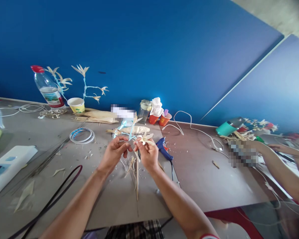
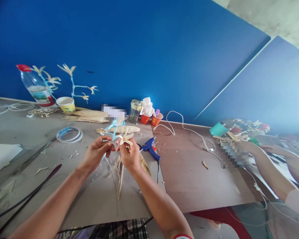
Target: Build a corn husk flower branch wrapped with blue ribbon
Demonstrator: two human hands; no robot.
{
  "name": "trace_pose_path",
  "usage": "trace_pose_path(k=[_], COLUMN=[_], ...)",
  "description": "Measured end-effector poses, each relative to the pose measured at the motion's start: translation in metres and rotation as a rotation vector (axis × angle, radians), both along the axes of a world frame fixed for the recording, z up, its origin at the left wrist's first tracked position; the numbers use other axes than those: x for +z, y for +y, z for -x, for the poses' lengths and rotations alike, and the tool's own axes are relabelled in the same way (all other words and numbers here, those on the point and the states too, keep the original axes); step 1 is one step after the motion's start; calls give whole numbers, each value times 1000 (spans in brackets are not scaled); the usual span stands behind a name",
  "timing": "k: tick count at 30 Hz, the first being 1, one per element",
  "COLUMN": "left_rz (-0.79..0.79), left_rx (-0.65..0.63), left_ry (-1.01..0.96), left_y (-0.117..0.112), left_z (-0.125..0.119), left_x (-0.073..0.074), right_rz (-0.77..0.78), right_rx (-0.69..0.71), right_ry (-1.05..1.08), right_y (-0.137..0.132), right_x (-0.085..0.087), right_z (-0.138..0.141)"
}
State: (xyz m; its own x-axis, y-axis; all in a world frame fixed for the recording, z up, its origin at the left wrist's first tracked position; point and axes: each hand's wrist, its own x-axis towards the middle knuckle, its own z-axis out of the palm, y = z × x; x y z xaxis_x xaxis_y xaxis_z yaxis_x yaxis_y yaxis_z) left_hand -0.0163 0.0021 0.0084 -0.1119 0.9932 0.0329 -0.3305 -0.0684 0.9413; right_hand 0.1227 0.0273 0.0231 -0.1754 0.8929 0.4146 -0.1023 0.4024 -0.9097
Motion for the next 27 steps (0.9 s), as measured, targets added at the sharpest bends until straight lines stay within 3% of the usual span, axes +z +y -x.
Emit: trace_pose_path(k=[5,11,16,19,24,27], left_rz=[-12,-11,38,53,10,-27], left_rx=[-64,-89,-95,-52,59,91], left_ry=[-42,-14,100,132,0,-30], left_y=[2,0,0,0,2,3], left_z=[-3,-8,-14,-15,-9,-6], left_x=[-5,0,0,-2,-4,-5], right_rz=[44,99,-24,-75,51,201], right_rx=[-16,-45,-116,-86,10,93], right_ry=[9,8,-145,-192,-187,-207], right_y=[4,9,13,12,4,1], right_x=[-3,-8,-8,-7,-7,-7], right_z=[2,3,2,0,-2,1])
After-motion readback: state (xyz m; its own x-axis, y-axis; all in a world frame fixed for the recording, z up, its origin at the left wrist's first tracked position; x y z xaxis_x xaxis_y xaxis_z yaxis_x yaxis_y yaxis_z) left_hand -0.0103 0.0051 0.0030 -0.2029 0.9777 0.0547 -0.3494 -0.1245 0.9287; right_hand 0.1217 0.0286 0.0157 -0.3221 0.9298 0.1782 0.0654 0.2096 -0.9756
